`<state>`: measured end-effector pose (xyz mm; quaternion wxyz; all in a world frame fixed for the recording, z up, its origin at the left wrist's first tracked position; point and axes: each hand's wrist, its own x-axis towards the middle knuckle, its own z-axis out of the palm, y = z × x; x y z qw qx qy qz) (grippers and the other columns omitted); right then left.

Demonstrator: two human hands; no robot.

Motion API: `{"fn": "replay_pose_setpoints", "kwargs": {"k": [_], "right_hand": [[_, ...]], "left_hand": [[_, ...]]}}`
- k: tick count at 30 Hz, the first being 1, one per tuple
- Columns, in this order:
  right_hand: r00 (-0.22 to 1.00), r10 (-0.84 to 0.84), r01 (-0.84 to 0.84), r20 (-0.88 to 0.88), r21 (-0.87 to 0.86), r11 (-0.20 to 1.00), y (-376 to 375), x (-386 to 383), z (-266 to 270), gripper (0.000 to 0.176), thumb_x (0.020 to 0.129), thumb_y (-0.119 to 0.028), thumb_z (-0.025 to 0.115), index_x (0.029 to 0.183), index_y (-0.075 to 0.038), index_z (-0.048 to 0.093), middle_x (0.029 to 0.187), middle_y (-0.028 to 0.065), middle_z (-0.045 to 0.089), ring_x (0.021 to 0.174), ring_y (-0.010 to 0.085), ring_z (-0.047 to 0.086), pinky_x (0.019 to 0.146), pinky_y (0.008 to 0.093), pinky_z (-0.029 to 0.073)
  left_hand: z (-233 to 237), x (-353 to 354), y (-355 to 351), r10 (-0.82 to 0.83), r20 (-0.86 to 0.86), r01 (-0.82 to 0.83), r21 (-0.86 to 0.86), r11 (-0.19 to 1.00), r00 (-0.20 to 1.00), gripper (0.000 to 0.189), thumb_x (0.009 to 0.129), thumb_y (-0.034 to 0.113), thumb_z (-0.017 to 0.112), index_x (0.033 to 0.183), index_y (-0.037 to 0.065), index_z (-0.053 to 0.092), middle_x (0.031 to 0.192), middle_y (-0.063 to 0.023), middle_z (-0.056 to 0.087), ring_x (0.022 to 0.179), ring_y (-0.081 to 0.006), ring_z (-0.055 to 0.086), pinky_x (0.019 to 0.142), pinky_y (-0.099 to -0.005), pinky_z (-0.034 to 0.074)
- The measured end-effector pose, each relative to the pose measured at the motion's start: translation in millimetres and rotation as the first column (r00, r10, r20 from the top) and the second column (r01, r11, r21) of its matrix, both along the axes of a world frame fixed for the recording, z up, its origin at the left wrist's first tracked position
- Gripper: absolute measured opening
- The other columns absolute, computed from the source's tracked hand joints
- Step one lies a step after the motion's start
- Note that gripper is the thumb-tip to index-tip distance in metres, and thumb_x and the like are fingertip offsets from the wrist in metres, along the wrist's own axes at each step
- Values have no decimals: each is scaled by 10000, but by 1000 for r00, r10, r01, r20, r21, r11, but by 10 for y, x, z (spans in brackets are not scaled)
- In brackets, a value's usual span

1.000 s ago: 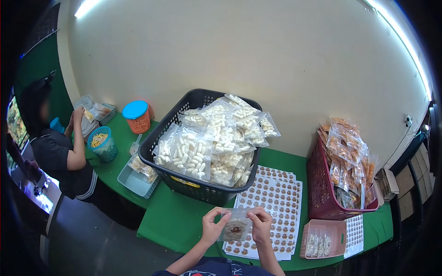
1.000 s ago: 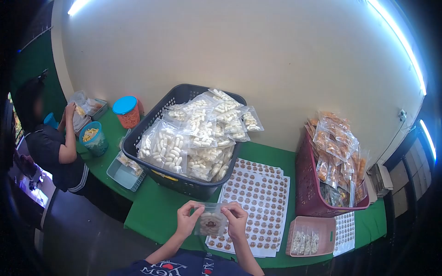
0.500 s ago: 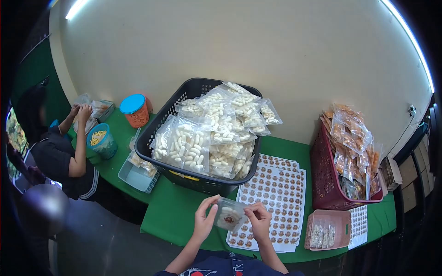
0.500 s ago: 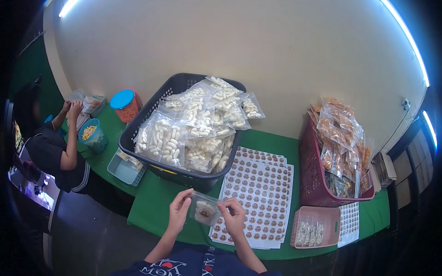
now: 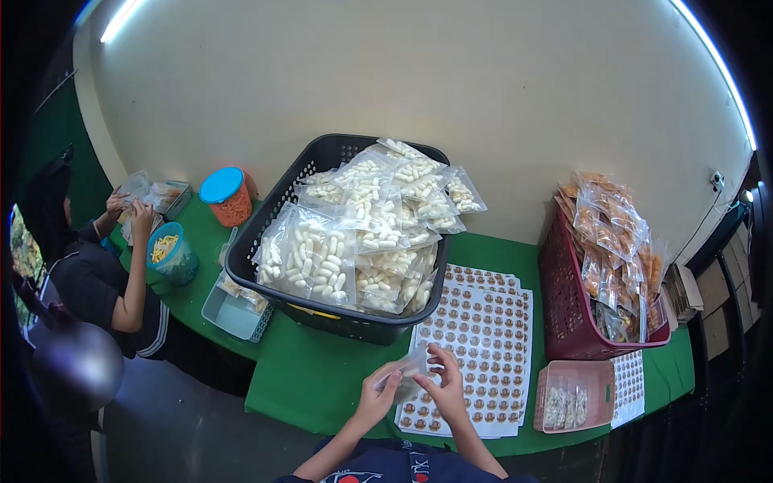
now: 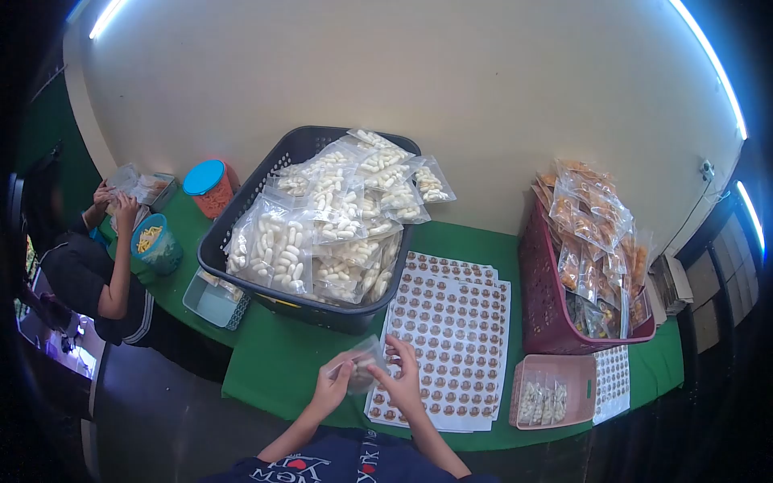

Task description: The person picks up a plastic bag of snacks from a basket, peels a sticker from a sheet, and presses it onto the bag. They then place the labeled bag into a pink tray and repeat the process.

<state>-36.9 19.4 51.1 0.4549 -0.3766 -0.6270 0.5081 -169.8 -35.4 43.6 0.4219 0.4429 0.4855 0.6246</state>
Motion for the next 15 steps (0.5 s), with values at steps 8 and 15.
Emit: {"fn": "replay_pose_setpoints", "kwargs": {"k": [8,15], "right_hand": [[968,70,-137,-241,-277,951,2,-115,15,88,811,-74,580,863,-3,576,812,-2,549,777,65,526,731,215,410],[957,40,-124,-286,-281,952,36,-154,-46,107,839,-95,538,871,-8,592,832,33,597,774,81,543,721,215,413]], "left_hand": [[-32,-32,-10,129,104,-121,-79,989,986,170,857,110,518,907,-29,603,821,-64,624,737,-95,579,667,-215,458],[-53,-64,-10,161,-57,-162,-4,987,985,227,872,121,464,904,-48,614,821,-101,642,734,-125,598,670,-238,466]]}}
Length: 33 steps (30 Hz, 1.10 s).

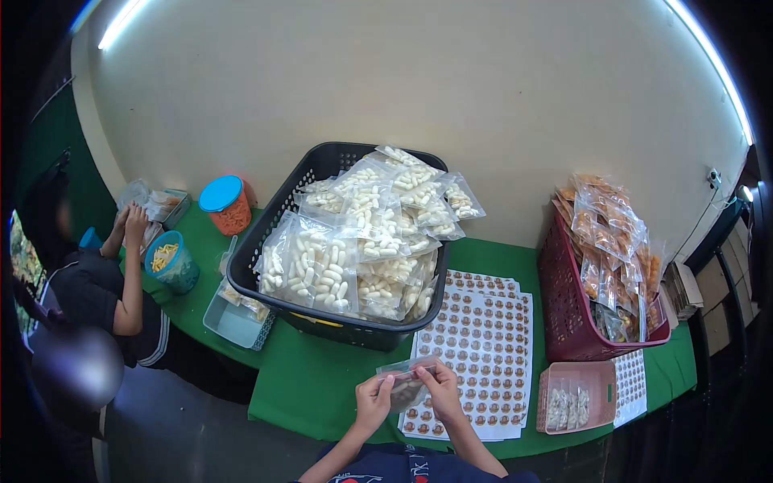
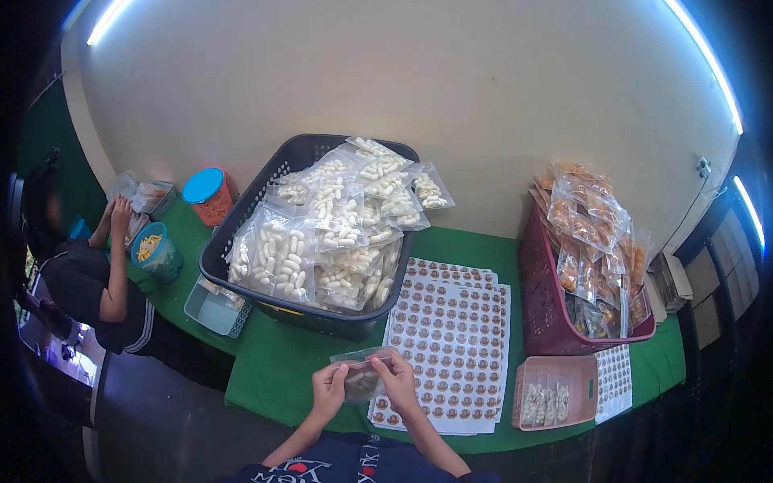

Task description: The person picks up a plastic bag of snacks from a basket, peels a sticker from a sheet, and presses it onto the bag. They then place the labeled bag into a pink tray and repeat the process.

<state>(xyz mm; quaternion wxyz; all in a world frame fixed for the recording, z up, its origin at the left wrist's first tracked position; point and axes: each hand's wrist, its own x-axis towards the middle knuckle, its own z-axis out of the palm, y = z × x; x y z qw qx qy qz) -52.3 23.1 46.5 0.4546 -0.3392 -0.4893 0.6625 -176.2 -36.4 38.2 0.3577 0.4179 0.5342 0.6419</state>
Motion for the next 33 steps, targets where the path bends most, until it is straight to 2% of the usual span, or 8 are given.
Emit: {"fn": "replay_pose_setpoints", "kwargs": {"k": [10,15,20,25,28,30,31,33], "right_hand": [[997,-79,79,-25,-32,996,56,64,-155,178,873,-119,478,892,14,594,855,50,596,764,90,533,734,218,413],[909,-416,415,-36,-44,909,-13,-63,-191,187,877,-114,471,935,32,573,908,74,590,769,105,537,734,233,431],[959,-270,272,-88,3,962,-240,-163,-315,132,838,-52,515,933,28,562,914,75,582,852,118,548,760,239,436],[984,28,-28,-178,3,1000,-439,-140,-74,263,775,-33,606,1018,3,514,1090,99,485,1003,128,481,775,227,424],[991,107,-116,81,104,988,-390,49,-199,395,750,-157,665,1067,-7,484,1180,127,421,1055,154,454,788,256,421],[946,166,-191,278,65,979,-413,198,-330,455,738,-221,684,1086,-15,474,1148,126,451,1050,167,461,795,255,413],[881,243,-280,407,33,959,-406,263,-474,463,733,-289,686,1063,-18,506,944,85,564,835,118,544,660,202,425],[858,411,-344,309,-249,905,-405,496,-466,381,729,-270,697,951,-6,535,732,34,565,613,70,514,516,179,388]], "left_hand": [[-3,-135,79,-247,-26,244,-87,966,969,275,874,171,464,1007,-47,566,929,-148,610,863,-185,583,785,-277,437],[-2,-170,4,-85,-527,58,-67,996,846,643,734,287,651,1220,-8,351,1201,-188,403,1131,-304,391,931,-352,340],[-77,-37,-163,-137,-584,109,-84,990,800,853,665,282,715,1301,14,214,1285,-195,294,1201,-356,285,978,-407,286],[-123,-203,-217,-59,-543,88,28,996,838,504,789,105,570,1240,21,362,1241,-182,395,1122,-294,431,924,-346,363],[-356,-201,-269,-212,77,224,-222,949,974,392,865,86,452,1237,4,359,1253,-159,414,1096,-264,473,903,-321,395],[-334,-48,-243,-238,331,271,-57,961,913,349,911,128,362,1240,14,339,1262,-144,412,1098,-232,479,886,-313,423],[-379,9,-226,-247,406,289,-44,956,880,356,914,139,357,1247,17,326,1267,-149,405,1110,-236,469,894,-321,420],[-512,114,-199,-264,507,341,-65,938,821,385,933,193,305,1278,30,262,1270,-154,394,1130,-259,447,898,-362,423]]}}
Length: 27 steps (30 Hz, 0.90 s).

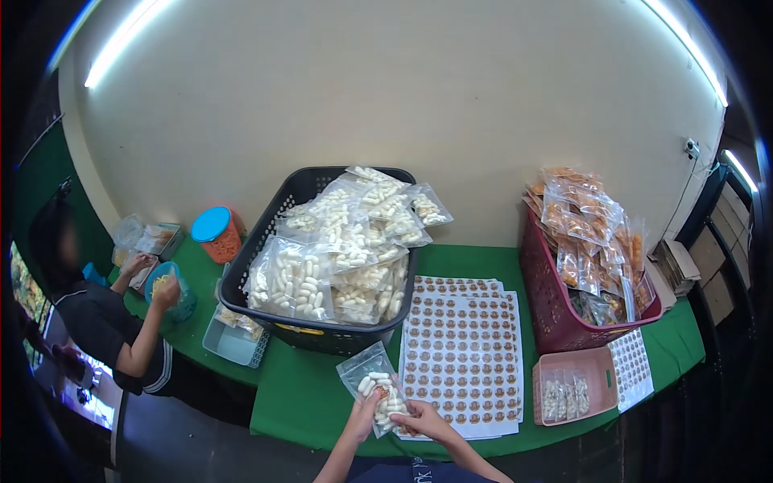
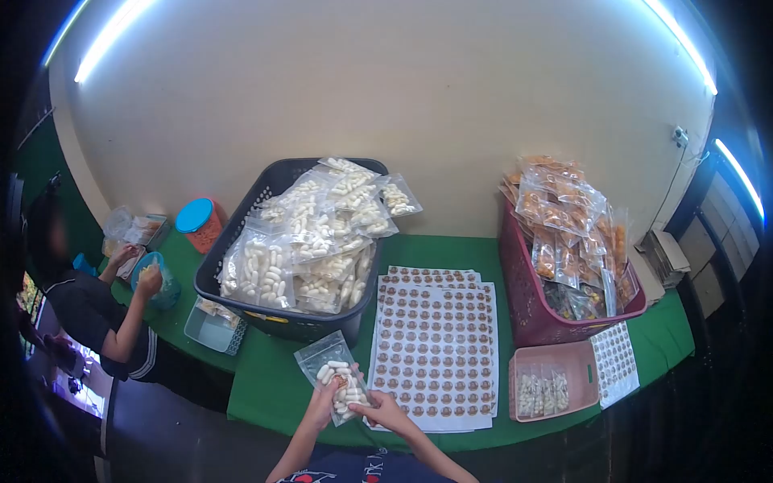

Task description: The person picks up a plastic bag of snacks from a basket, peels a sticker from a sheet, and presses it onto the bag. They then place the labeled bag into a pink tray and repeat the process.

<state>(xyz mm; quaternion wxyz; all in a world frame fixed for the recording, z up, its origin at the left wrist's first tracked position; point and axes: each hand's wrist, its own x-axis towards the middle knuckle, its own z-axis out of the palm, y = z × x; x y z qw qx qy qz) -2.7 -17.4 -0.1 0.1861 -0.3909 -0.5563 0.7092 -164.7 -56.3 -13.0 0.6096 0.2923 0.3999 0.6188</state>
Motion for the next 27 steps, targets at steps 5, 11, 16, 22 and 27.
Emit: {"fn": "replay_pose_setpoints", "kwargs": {"k": [5,11,16,22,27], "right_hand": [[960,-280,274,-32,-127,953,-1,456,166,247,754,-263,673,779,-27,603,538,-25,521,421,15,413,381,168,295],[957,-281,263,-70,-196,945,96,1063,216,297,840,-307,557,758,-23,576,570,-3,525,492,44,449,453,171,343],[978,-175,162,-117,-115,980,238,1443,203,348,860,-334,517,695,-30,558,563,-15,489,508,39,410,480,189,328],[945,-283,260,-160,-152,954,254,1801,150,335,871,-299,506,665,-37,540,526,-27,455,469,42,383,458,182,298],[958,-226,197,-177,-167,966,239,2350,43,339,874,-332,493,737,-30,562,609,-8,518,567,57,460,547,192,369]], "left_hand": [[316,405,-2,-161,63,172,-314,934,985,365,905,282,431,1152,14,418,1033,-72,514,917,-146,548,764,-265,478],[207,787,139,-381,-343,246,-376,893,859,382,883,356,466,869,-4,594,710,-22,577,579,-50,518,484,-179,417],[315,1275,194,-196,-137,137,-353,925,971,380,895,352,440,919,-8,560,680,-47,573,532,-78,513,477,-181,417],[374,1621,290,-337,-39,282,-464,840,941,405,881,380,453,890,-8,568,658,-44,565,537,-68,512,486,-164,418],[252,2007,336,-408,-129,321,-425,846,904,329,837,328,553,819,2,595,639,-18,569,522,-59,508,500,-155,408]]}}
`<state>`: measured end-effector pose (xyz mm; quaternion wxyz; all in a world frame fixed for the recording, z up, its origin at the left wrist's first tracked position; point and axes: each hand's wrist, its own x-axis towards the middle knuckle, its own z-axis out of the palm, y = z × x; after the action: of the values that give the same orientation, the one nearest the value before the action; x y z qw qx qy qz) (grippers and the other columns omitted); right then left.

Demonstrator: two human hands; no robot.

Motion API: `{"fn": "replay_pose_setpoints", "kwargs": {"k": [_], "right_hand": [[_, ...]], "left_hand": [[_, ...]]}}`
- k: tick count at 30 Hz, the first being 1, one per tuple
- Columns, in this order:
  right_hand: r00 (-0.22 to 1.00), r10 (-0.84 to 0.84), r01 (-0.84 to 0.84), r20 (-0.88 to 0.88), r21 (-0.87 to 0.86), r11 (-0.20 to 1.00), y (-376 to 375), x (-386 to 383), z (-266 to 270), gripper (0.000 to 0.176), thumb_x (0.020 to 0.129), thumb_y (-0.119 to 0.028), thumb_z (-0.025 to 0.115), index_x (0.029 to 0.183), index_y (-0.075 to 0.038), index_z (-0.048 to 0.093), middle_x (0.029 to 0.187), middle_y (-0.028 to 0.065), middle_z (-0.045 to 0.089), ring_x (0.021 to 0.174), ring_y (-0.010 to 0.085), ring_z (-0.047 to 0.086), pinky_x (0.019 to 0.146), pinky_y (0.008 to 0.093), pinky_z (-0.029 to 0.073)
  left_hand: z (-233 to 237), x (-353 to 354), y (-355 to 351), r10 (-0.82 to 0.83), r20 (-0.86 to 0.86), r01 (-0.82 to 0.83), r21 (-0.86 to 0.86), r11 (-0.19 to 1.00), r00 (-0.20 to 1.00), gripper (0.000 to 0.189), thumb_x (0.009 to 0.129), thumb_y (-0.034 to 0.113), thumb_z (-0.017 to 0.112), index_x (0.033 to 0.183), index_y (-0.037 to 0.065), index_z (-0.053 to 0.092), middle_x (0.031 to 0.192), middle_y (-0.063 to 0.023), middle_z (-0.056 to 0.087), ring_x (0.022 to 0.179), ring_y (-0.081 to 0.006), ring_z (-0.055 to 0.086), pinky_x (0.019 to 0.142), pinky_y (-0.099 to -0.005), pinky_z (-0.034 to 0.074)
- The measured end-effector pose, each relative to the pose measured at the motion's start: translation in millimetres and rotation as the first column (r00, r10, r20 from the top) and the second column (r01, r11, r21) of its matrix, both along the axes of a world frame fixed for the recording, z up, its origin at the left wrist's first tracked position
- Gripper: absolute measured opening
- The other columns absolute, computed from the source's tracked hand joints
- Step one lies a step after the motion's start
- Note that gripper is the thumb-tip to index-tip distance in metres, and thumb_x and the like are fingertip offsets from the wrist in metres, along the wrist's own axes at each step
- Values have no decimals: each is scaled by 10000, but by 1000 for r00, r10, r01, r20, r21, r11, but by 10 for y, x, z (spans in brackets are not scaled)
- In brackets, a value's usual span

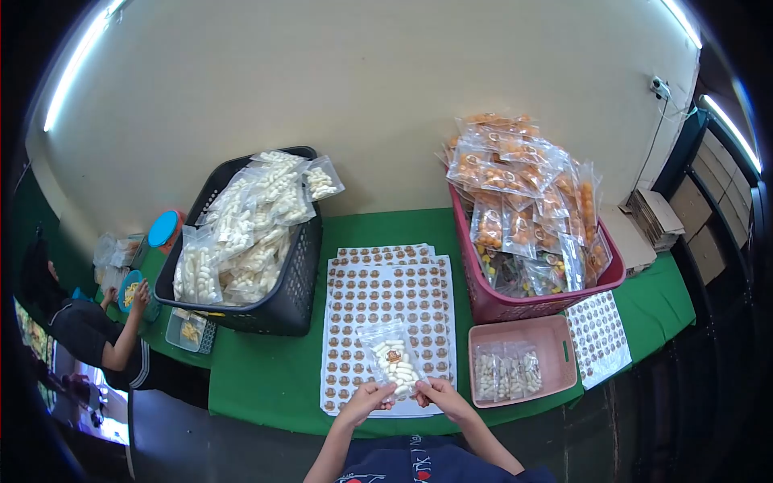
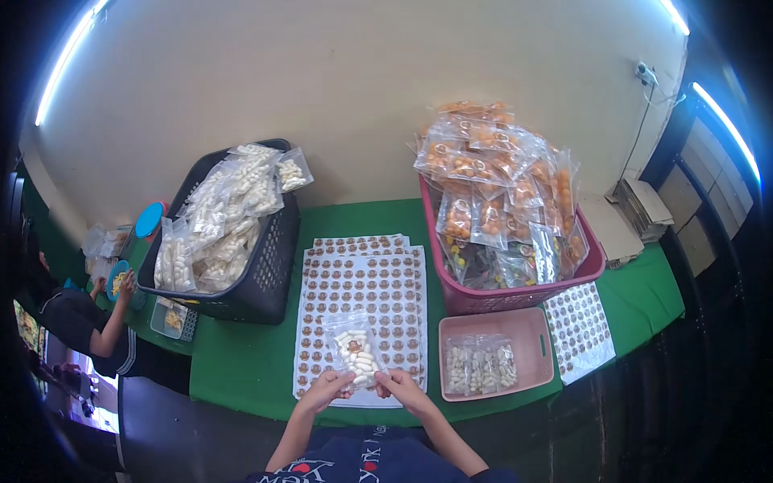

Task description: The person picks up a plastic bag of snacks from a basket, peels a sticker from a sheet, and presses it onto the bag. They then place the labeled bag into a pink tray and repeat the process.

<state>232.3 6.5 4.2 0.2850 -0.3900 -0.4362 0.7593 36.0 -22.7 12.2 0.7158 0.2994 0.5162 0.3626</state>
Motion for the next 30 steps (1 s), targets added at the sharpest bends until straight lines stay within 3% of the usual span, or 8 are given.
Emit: {"fn": "replay_pose_setpoints", "kwargs": {"k": [5,9,13,15,17,20,24,30], "right_hand": [[988,-97,86,122,95,992,6,497,-174,241,855,-267,545,884,-30,580,710,-27,541,643,48,475,582,204,383],[987,-158,154,42,87,984,95,976,-308,162,837,-191,573,867,-32,582,760,-27,535,667,45,471,594,202,390],[816,-533,402,225,442,802,340,1762,-559,113,845,-137,537,837,-29,567,713,-29,519,652,58,466,601,212,397],[610,-696,303,378,701,646,419,2417,-1051,130,828,-120,537,871,0,560,737,47,567,674,129,524,618,267,420],[238,-688,73,686,693,717,362,2772,-871,162,800,-111,548,907,11,551,777,145,590,722,241,575,654,328,436],[240,-599,334,764,514,790,362,3255,-1352,158,779,-131,538,902,-33,552,905,209,565,851,379,545,735,431,422],[-202,-469,232,860,508,830,321,2981,-1348,370,759,-151,576,1095,-42,463,1077,209,483,1008,363,468,829,418,378],[78,-686,109,723,678,727,301,2842,-1359,457,708,-161,639,1103,-48,439,1059,220,450,986,373,450,820,421,382]], "left_hand": [[-117,370,5,-373,-236,408,120,905,897,278,832,258,575,748,-4,614,668,-14,589,626,-75,556,570,-207,437],[-288,822,-29,-395,-140,418,231,879,908,264,848,239,554,887,-18,604,760,-36,611,697,-81,561,626,-199,439],[-283,981,-35,-249,-218,296,224,928,944,263,868,169,517,1052,-18,524,960,-93,601,926,-130,562,804,-256,436],[-351,926,-46,-162,-265,230,249,941,950,230,859,148,529,1025,-11,539,973,-86,601,954,-129,550,819,-258,428],[-456,829,-64,-67,-273,148,290,946,960,221,852,156,540,1007,-1,550,950,-76,605,909,-126,558,793,-257,436],[-462,721,-63,53,-319,52,313,948,946,218,845,177,552,983,9,566,904,-67,614,817,-120,575,739,-254,453],[-399,678,-107,122,-382,-4,297,955,916,208,848,162,540,985,7,563,890,-68,617,816,-114,569,733,-254,451],[-379,751,-158,136,-395,-8,310,951,908,208,848,163,539,978,2,564,897,-78,624,830,-129,580,763,-261,447]]}}
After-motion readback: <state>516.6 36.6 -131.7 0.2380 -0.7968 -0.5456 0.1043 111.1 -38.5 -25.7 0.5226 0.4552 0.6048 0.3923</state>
